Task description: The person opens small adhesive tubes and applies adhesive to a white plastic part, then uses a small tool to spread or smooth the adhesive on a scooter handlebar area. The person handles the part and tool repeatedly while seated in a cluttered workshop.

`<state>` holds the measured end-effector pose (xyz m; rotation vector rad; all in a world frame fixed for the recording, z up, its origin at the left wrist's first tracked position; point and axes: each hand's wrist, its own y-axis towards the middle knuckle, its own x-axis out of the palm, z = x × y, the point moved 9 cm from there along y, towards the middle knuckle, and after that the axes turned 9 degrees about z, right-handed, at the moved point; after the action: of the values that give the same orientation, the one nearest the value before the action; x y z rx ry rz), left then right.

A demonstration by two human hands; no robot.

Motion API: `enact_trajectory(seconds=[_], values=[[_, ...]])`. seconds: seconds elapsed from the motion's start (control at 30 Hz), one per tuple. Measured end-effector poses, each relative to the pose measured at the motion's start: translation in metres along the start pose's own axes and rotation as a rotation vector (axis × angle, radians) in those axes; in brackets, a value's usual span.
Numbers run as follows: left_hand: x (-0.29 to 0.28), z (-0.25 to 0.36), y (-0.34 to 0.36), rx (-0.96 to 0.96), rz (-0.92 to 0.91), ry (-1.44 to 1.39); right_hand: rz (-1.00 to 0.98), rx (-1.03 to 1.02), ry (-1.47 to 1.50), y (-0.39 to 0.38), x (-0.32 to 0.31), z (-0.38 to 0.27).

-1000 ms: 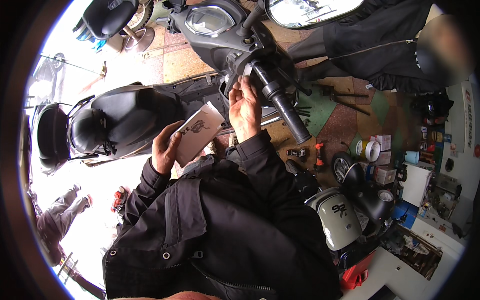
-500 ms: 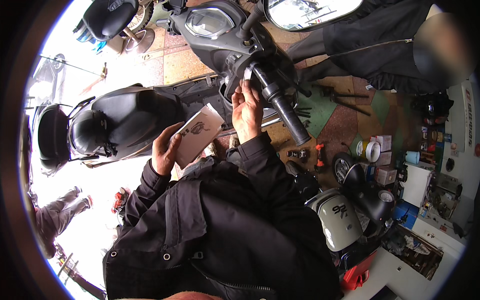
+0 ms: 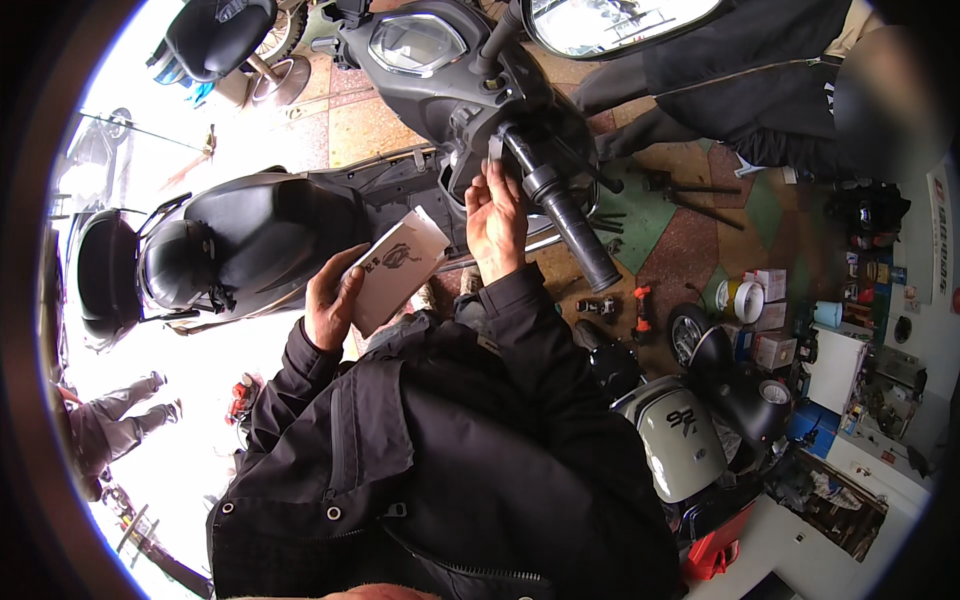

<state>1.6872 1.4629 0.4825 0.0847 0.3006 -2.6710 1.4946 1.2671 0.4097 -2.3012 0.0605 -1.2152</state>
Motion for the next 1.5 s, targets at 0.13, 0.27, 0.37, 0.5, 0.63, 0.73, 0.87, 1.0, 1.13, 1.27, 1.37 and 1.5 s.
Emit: enact_trajectory(seconds=[0.13, 0.27, 0.37, 0.5, 0.63, 0.73, 0.87, 1.0, 1.13, 1.27, 1.37, 1.5], values=[[0.001, 0.001, 0.001, 0.023, -0.005, 0.019, -0.017, 0.005, 0.015, 0.004, -0.006, 0.000], [0.002, -0.001, 0.001, 0.017, -0.002, 0.024, -0.061, 0.023, 0.060, 0.010, -0.011, 0.001], [0.001, -0.001, 0.001, 0.020, 0.008, 0.037, -0.042, 0.039, 0.077, 0.012, -0.010, 0.003], [0.001, 0.001, 0.000, 0.019, 0.011, 0.035, -0.037, 0.071, 0.107, 0.015, -0.012, 0.004], [0.001, 0.000, 0.000, 0.022, 0.011, 0.037, -0.088, 0.139, 0.185, 0.017, -0.014, 0.005], [0.002, -0.002, 0.000, 0.036, 0.017, 0.036, -0.091, 0.179, 0.220, 0.018, -0.015, 0.006], [0.003, 0.000, 0.000, 0.044, 0.018, 0.007, -0.109, 0.215, 0.242, 0.016, -0.011, 0.005], [0.003, 0.000, -0.001, 0.045, 0.024, -0.027, -0.148, 0.253, 0.253, 0.018, -0.006, 0.003], [0.002, 0.002, -0.002, 0.055, 0.034, -0.017, -0.170, 0.313, 0.267, 0.020, -0.003, 0.005], [-0.001, 0.001, -0.003, 0.057, 0.049, -0.009, -0.215, 0.352, 0.278, 0.018, 0.003, 0.006], [-0.002, -0.002, -0.004, 0.050, 0.053, -0.028, -0.187, 0.327, 0.240, 0.018, 0.002, 0.003], [-0.003, 0.001, -0.005, 0.061, 0.045, -0.044, -0.132, 0.285, 0.186, 0.016, 0.001, -0.001]])
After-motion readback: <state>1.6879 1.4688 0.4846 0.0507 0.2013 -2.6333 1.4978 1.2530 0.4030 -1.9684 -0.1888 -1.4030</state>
